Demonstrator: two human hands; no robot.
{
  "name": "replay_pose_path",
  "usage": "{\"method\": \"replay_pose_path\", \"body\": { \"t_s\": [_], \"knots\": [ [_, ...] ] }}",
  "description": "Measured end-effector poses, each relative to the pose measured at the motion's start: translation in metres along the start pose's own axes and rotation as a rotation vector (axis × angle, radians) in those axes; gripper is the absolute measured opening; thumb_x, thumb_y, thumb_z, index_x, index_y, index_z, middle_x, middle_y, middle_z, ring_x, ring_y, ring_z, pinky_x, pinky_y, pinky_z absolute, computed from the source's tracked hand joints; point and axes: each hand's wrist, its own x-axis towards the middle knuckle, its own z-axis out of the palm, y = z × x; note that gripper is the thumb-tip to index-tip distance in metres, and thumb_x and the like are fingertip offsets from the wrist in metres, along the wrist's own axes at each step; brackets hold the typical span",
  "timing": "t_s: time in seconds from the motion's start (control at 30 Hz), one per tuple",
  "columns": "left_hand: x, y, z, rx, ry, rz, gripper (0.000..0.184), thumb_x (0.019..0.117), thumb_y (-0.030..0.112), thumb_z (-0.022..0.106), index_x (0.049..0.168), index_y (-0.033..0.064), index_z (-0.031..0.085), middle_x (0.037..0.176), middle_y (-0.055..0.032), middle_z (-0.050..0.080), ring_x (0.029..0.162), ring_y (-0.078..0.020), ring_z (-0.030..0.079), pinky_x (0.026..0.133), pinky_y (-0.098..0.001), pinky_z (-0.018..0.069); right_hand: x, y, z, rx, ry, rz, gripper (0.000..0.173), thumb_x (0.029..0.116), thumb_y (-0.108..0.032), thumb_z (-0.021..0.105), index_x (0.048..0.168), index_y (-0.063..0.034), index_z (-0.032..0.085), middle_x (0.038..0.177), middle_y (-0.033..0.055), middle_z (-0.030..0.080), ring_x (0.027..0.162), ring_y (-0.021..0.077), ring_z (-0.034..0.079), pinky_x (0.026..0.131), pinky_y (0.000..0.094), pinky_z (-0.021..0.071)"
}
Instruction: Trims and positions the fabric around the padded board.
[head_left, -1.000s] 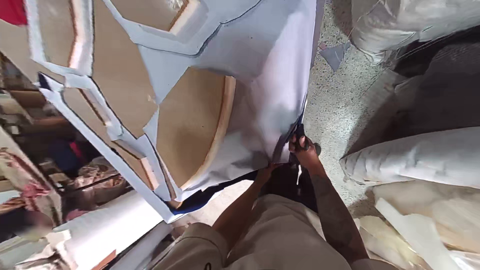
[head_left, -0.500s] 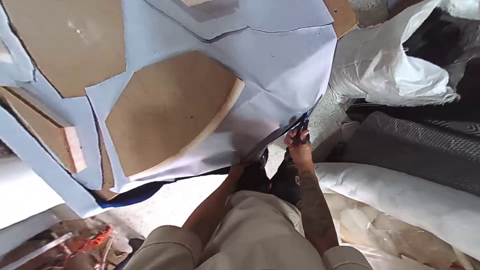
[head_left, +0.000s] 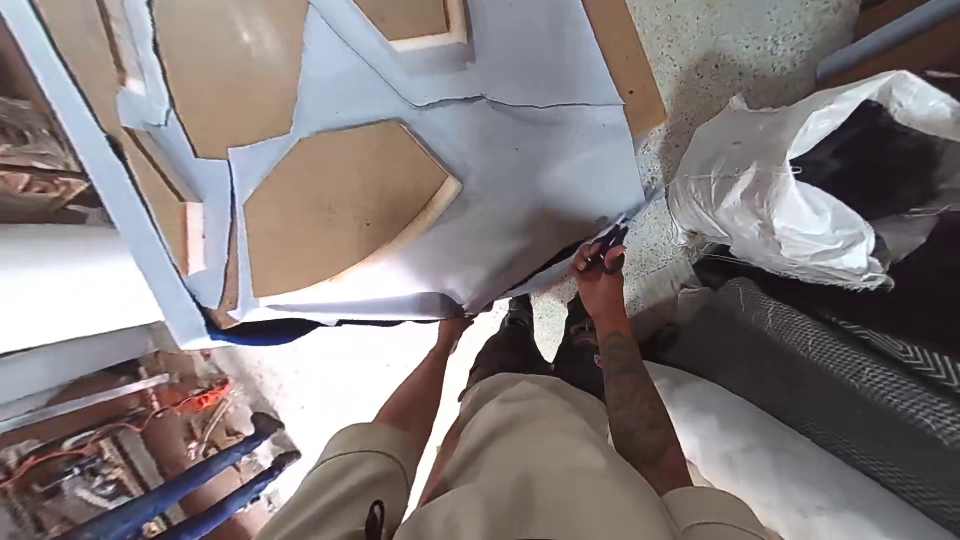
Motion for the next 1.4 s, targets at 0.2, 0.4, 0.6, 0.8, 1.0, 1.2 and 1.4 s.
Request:
{"method": "replay_pose_path", "body": {
  "t_s": [0.2, 0.4, 0.6, 0.8, 1.0, 1.2, 1.4],
  "knots": [
    [-0.025, 0.02, 0.005, -0.378, 0.089, -0.236, 0.043, 0.1065, 0.019, 0.055, 0.142, -0.0039, 0.049, 0.125, -0.0213, 0.069, 0.105, -0.0305, 0.073, 0.089, -0.0456, 0.0616, 0.018, -0.09, 0.006, -0.204, 0.038, -0.172, 0.047, 0.1114, -0.046, 0.026, 0.084, -0.0221, 0.057, 0.068, -0.0077, 0.059, 0.065, 0.0073, 0.06, 0.066, 0.0271, 0.055],
    [-0.079, -0.003, -0.017, -0.247, 0.101, -0.474, 0.046, 0.1016, 0.028, 0.062, 0.138, -0.0003, 0.057, 0.132, -0.0196, 0.066, 0.116, -0.0346, 0.067, 0.095, -0.0553, 0.0553, 0.029, -0.151, 0.071, -1.266, -0.002, -0.458, 0.044, 0.0983, -0.025, 0.07, 0.126, 0.0057, 0.053, 0.106, 0.0113, 0.068, 0.094, 0.0142, 0.068, 0.085, 0.032, 0.0586],
    [-0.085, -0.033, -0.076, -0.671, 0.19, -0.454, 0.05, 0.1057, 0.029, 0.056, 0.145, -0.0013, 0.049, 0.135, -0.0214, 0.063, 0.116, -0.0339, 0.067, 0.094, -0.0528, 0.0563, 0.09, -0.11, 0.191, -1.709, -0.21, -0.475, 0.048, 0.0969, -0.019, 0.063, 0.137, 0.0063, 0.054, 0.134, 0.0266, 0.058, 0.124, 0.0306, 0.058, 0.107, 0.0432, 0.0484],
    [-0.03, -0.019, -0.259, -0.89, 0.609, -0.085, 0.041, 0.1067, 0.026, 0.052, 0.136, -0.0016, 0.057, 0.127, -0.017, 0.069, 0.112, -0.0275, 0.07, 0.094, -0.0471, 0.0591, 0.149, -0.089, 0.268, -1.951, -0.019, -0.602, 0.073, 0.0939, -0.043, 0.068, 0.149, 0.0004, 0.047, 0.154, 0.0284, 0.042, 0.144, 0.0422, 0.04, 0.117, 0.0586, 0.0358],
    [0.028, 0.026, -0.429, -0.113, 0.917, 0.207, 0.059, 0.0988, 0.05, 0.062, 0.138, 0.0063, 0.058, 0.139, -0.0199, 0.058, 0.129, -0.0342, 0.056, 0.108, -0.0544, 0.047, 0.113, 0.024, 0.312, -2.062, -0.312, -0.522, 0.067, 0.0968, -0.042, 0.067, 0.142, 0.0043, 0.051, 0.144, 0.0322, 0.05, 0.128, 0.0406, 0.056, 0.103, 0.0523, 0.0513],
    [0.044, 0.084, -0.456, 0.282, 0.627, 0.311, 0.068, 0.0924, 0.062, 0.062, 0.13, 0.0045, 0.063, 0.152, -0.028, 0.042, 0.143, -0.0509, 0.034, 0.113, -0.0739, 0.0254, 0.148, 0.014, 0.28, -2.32, 0.036, -0.394, 0.077, 0.0862, -0.051, 0.076, 0.147, -0.0084, 0.054, 0.153, 0.03, 0.043, 0.142, 0.0511, 0.039, 0.112, 0.0708, 0.0326],
    [0.052, 0.103, -0.472, 0.336, 0.393, 0.323, 0.057, 0.0994, 0.05, 0.061, 0.126, -0.0004, 0.063, 0.118, -0.0262, 0.067, 0.114, -0.0435, 0.064, 0.102, -0.0656, 0.0462, 0.158, 0.038, 0.304, -2.308, 0.095, -0.317, 0.074, 0.0781, -0.044, 0.086, 0.14, -0.0133, 0.06, 0.144, 0.0266, 0.051, 0.136, 0.0486, 0.045, 0.106, 0.0728, 0.0362]
  ]
}}
